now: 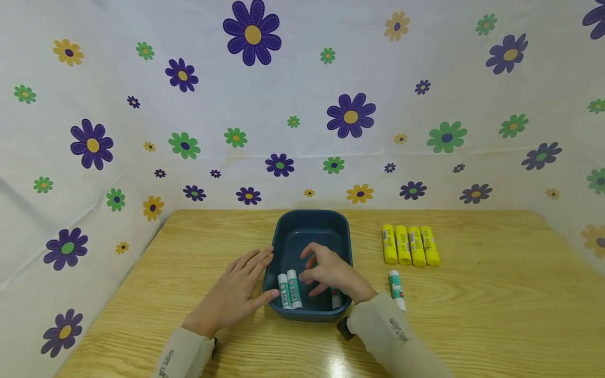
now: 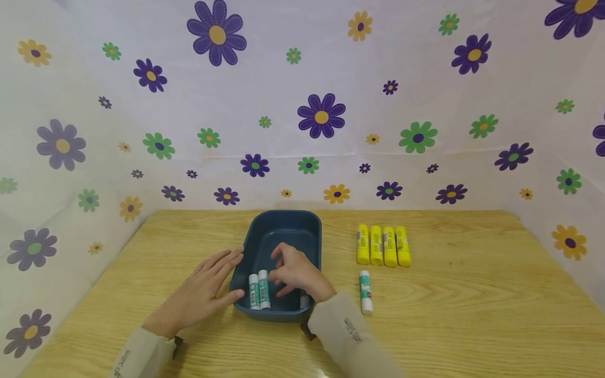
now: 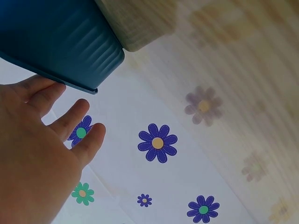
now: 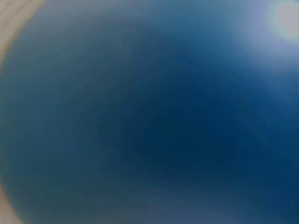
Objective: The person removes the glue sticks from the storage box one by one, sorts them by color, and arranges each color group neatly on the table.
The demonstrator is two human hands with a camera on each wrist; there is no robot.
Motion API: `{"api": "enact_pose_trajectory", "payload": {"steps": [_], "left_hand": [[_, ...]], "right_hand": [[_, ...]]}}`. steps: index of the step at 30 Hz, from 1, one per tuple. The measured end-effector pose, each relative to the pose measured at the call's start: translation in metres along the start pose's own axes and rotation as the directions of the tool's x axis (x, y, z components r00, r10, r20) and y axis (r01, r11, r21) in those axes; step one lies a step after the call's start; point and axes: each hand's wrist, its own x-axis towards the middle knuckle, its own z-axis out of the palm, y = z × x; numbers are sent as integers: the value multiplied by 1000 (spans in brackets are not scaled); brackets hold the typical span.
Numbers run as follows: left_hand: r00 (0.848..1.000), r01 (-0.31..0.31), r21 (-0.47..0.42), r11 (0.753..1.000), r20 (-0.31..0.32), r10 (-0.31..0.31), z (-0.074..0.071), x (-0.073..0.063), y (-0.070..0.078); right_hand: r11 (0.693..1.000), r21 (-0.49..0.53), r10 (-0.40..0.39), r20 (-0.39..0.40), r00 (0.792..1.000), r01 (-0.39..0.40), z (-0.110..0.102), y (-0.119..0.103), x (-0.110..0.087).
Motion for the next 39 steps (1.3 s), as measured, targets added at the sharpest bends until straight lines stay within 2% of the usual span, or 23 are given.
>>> {"api": "enact_pose_trajectory", "payload": {"steps": [7,13,21,34,39], "left_hand": [[1000,-9,-6,1000,-1,9,-2,1,1],[1000,-8,-3,1000,-4,8,-4,0,1],[1000,-1,-10,1000,2,1,-4,0,1],[1000,-4,-10,1000,-11,4,-1,-1,0],[1000,-7,-5,1000,-10,7,-1,-1,0]], "right_hand": [[999,-12,36,15,999,-36,9,3,5],[996,-64,56,17,998,-55,12,6,10],[994,-103,51,86,995,-42,14,6,10],[997,-72,32,163,986,-20,10,7,7],[999,-26,30,211,977,-25,10,6,7]]}}
